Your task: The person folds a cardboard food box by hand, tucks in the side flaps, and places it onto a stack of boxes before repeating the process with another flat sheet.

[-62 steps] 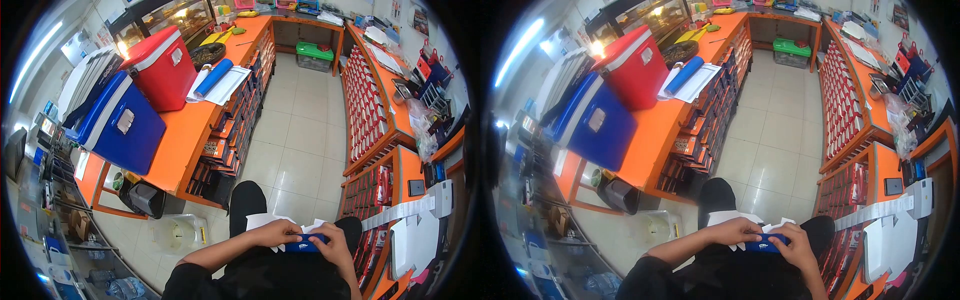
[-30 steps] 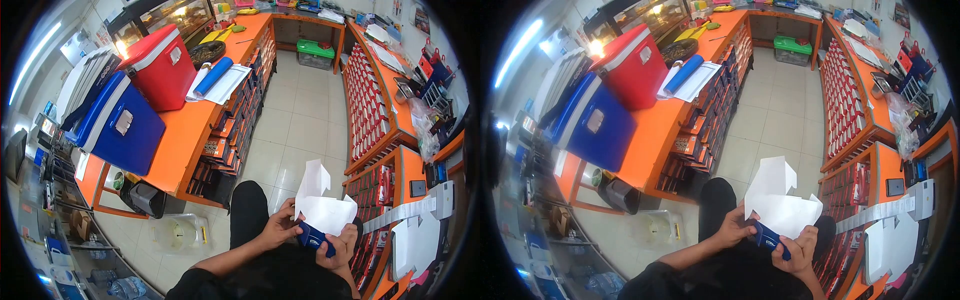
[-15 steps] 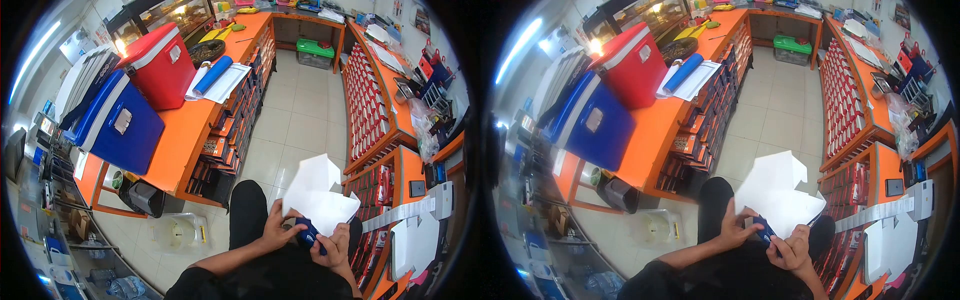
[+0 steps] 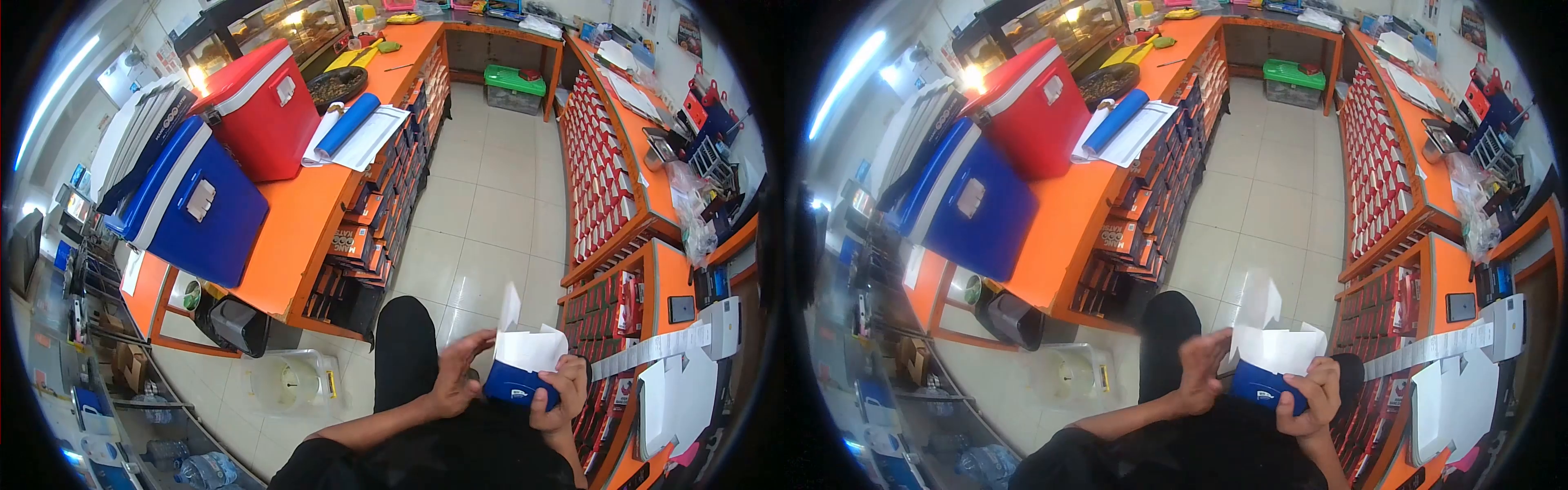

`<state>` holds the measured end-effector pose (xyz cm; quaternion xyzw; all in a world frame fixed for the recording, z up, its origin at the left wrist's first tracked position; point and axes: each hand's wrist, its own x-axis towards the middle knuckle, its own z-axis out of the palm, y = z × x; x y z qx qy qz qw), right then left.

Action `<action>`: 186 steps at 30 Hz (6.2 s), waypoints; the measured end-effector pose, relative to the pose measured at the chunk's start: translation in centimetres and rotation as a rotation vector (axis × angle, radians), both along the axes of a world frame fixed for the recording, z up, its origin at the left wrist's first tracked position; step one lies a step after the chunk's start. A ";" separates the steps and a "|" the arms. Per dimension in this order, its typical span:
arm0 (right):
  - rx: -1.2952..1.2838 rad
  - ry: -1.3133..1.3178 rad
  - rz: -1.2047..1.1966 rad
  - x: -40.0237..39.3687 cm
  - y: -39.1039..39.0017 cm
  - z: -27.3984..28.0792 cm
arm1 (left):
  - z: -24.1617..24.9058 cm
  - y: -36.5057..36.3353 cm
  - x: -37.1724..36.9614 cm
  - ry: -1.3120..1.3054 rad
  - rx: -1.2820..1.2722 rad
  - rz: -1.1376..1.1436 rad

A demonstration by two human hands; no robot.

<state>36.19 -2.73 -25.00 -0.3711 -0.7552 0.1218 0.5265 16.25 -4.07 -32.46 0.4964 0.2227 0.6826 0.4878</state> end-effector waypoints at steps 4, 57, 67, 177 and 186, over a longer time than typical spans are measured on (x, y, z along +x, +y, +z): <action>-0.057 -0.002 0.181 0.1 0.3 0.3 | 1.4 0.9 -0.9 0.010 -0.308 0.047; 0.177 -0.216 0.055 0.5 -1.0 -0.9 | 2.0 0.0 -0.1 0.432 -0.180 -0.597; 0.176 -0.195 0.011 0.6 -0.9 -1.4 | 3.3 1.2 -0.9 0.661 0.074 -0.375; -0.233 0.004 0.079 -0.9 -0.6 2.3 | 3.9 0.9 -1.7 0.317 -0.014 -0.050; -0.133 -0.414 0.098 -0.4 0.2 4.6 | 3.4 0.3 -1.6 0.193 -0.313 -0.137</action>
